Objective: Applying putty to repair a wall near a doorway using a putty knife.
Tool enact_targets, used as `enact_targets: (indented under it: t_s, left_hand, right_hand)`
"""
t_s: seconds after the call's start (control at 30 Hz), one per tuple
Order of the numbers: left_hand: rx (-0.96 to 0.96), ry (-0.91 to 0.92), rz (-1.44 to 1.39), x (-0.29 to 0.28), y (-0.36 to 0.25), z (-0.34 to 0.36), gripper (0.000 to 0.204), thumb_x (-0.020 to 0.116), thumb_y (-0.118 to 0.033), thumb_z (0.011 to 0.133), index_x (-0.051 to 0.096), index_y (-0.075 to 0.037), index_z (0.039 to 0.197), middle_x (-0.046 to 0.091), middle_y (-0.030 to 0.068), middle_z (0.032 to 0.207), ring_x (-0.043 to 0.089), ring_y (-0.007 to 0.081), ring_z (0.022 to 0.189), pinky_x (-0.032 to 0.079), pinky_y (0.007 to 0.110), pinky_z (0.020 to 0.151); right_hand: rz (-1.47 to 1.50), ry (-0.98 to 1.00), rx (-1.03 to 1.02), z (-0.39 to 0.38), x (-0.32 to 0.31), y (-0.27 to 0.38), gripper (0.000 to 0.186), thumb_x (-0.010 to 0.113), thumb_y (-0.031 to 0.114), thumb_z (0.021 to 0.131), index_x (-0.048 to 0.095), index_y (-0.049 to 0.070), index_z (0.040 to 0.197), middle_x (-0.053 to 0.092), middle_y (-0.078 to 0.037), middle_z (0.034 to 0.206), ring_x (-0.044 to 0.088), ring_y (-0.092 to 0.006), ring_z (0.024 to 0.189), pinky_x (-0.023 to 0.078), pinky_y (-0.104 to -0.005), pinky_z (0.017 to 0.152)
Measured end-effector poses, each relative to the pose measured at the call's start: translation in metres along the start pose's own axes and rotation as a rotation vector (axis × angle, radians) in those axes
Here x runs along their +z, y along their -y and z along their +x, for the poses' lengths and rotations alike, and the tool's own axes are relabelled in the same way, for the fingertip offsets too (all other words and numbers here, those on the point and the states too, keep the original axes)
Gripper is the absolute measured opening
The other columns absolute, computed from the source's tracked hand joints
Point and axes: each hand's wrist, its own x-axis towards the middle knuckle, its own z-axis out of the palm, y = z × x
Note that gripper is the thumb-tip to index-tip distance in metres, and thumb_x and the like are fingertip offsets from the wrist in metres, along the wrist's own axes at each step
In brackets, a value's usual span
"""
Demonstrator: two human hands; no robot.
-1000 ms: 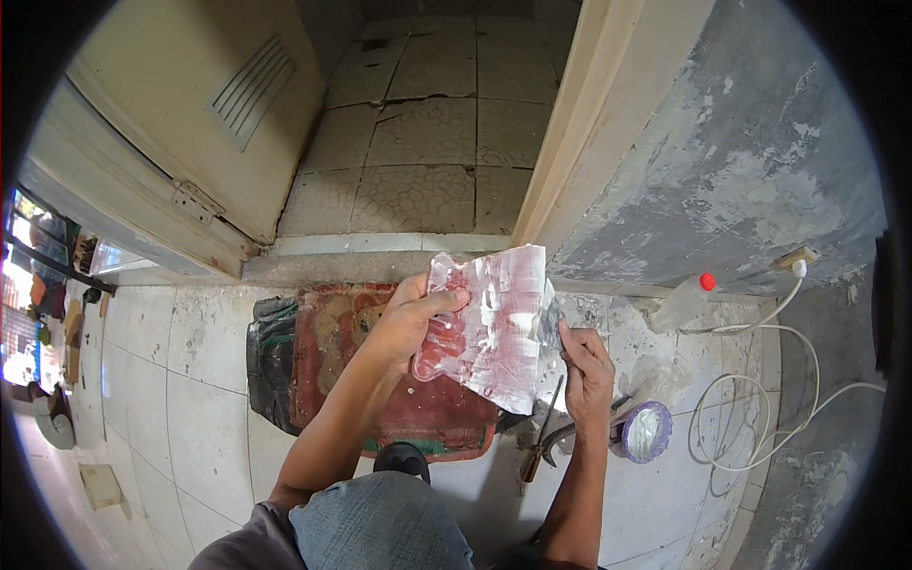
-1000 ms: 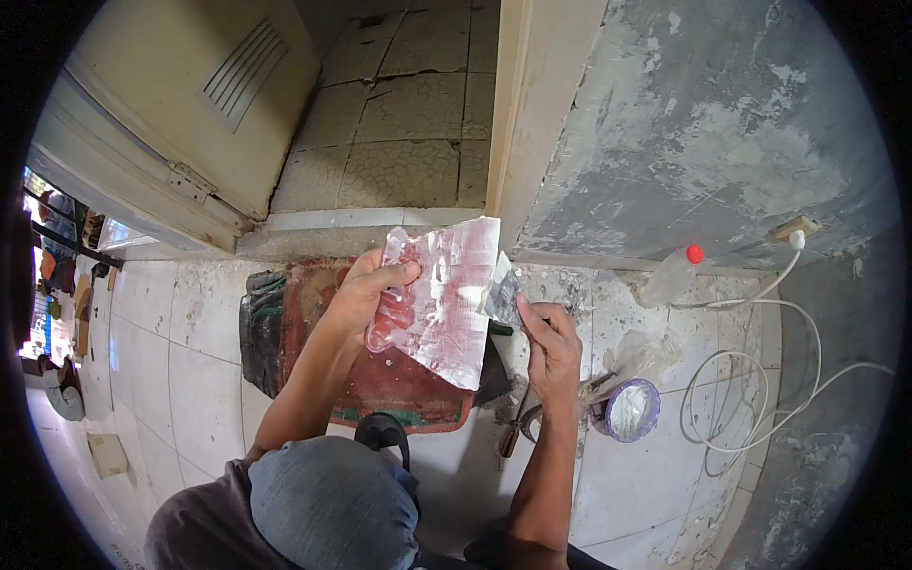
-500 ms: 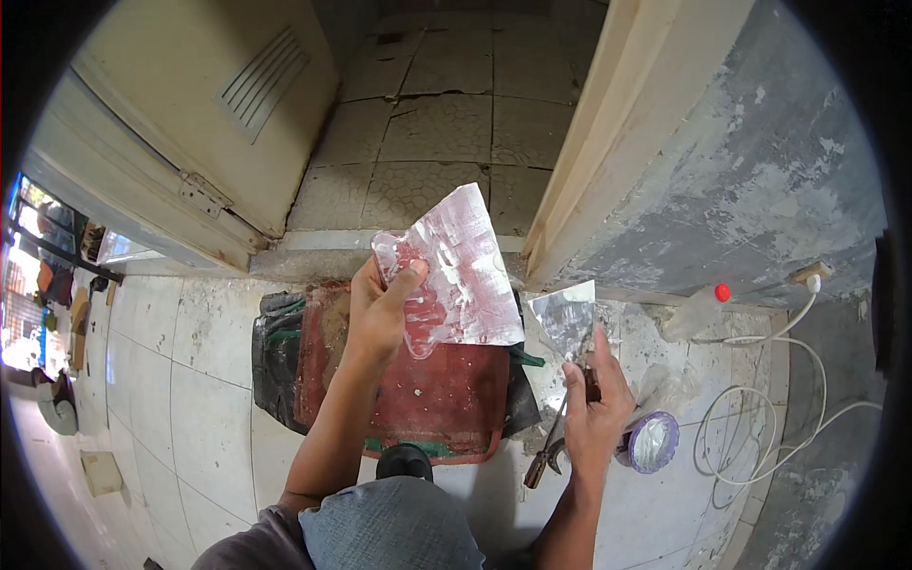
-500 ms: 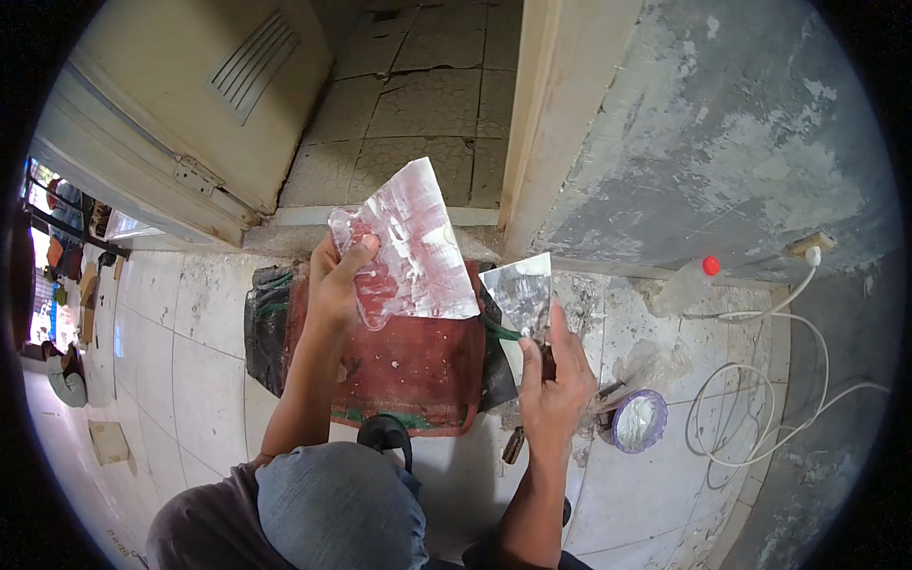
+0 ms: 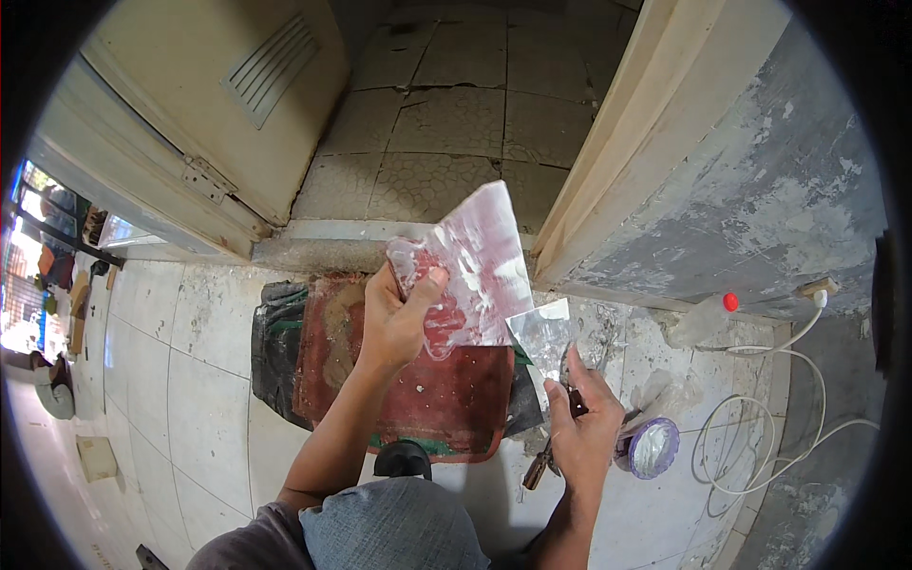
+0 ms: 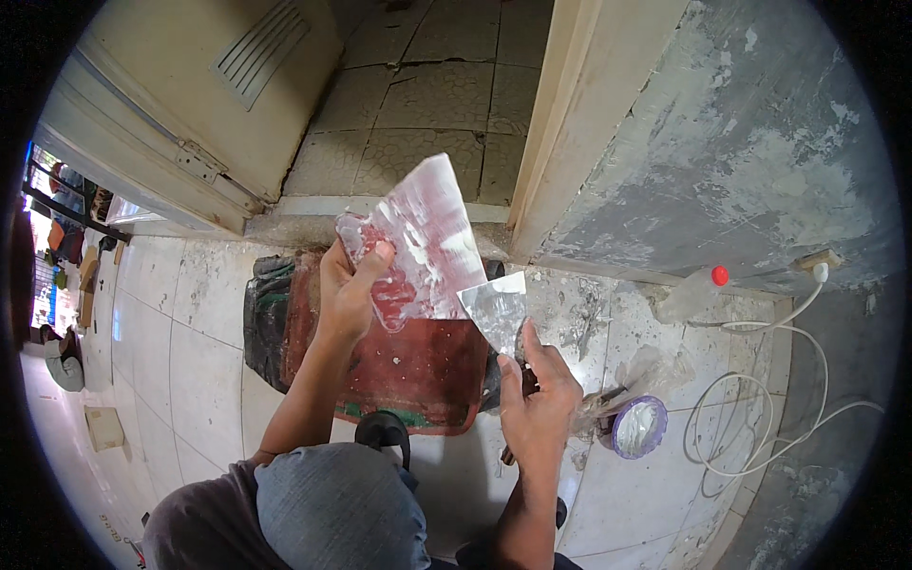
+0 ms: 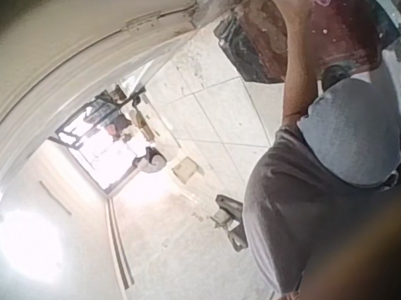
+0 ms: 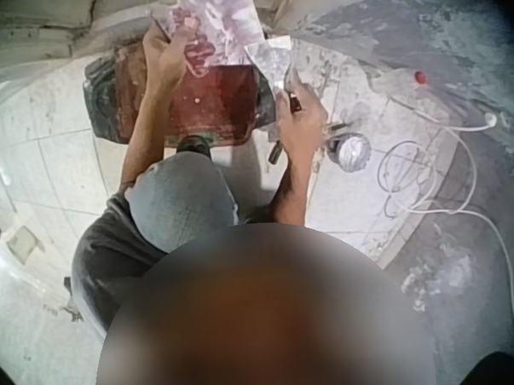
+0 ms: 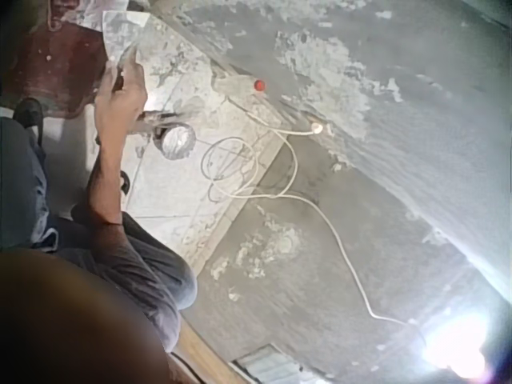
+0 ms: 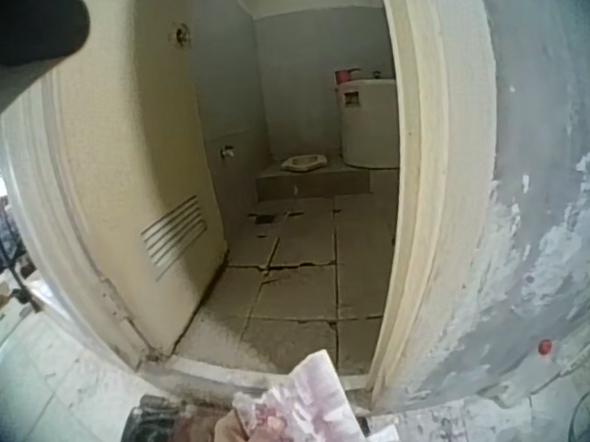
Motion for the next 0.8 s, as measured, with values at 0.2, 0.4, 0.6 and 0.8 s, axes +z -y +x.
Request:
enact_targets:
  t_s: [0.2,0.4,0.6,0.8]
  left_hand:
    - [0.03,0.106,0.223,-0.002,-0.003,-0.012,0.015,0.063,-0.012,0.092,0.065,0.001,0.099,0.064,-0.0008,0.085,0.054,0.0068,0.078,0.046,0.025,0.073]
    - [0.108,0.247,0.347,-0.001,-0.008,-0.014,0.017,0.064,-0.011,0.09,0.066,0.002,0.099,0.066,0.0064,0.074,0.057,0.0093,0.067,0.047,0.028,0.066]
    - [0.297,0.433,0.603,-0.001,-0.008,-0.017,0.02,0.063,-0.012,0.09,0.067,0.001,0.104,0.066,0.014,0.075,0.065,0.0214,0.062,0.049,0.029,0.06]
    - [0.373,0.584,0.637,0.001,0.004,-0.018,0.019,0.061,-0.012,0.091,0.065,0.002,0.103,0.065,0.0135,0.074,0.064,0.0232,0.06,0.049,0.03,0.06]
  right_hand:
    - [0.073,-0.02,0.056,0.003,0.0,0.001,0.046,0.069,0.002,0.081,0.061,0.002,0.126,0.058,-0.011,0.076,0.05,-0.0142,0.065,0.044,-0.0268,0.062]
    - [0.119,-0.049,0.058,0.006,-0.002,-0.002,0.045,0.069,0.001,0.082,0.062,0.003,0.126,0.058,-0.008,0.077,0.049,-0.0113,0.065,0.042,-0.0242,0.062]
    - [0.226,-0.036,0.18,0.006,-0.012,0.001,0.046,0.069,0.0,0.081,0.062,0.003,0.126,0.06,-0.006,0.08,0.048,-0.0081,0.067,0.041,-0.0225,0.061]
    - [0.219,-0.082,0.004,0.012,-0.026,0.001,0.05,0.07,-0.002,0.079,0.06,0.003,0.128,0.06,-0.006,0.081,0.049,-0.0081,0.069,0.042,-0.022,0.061]
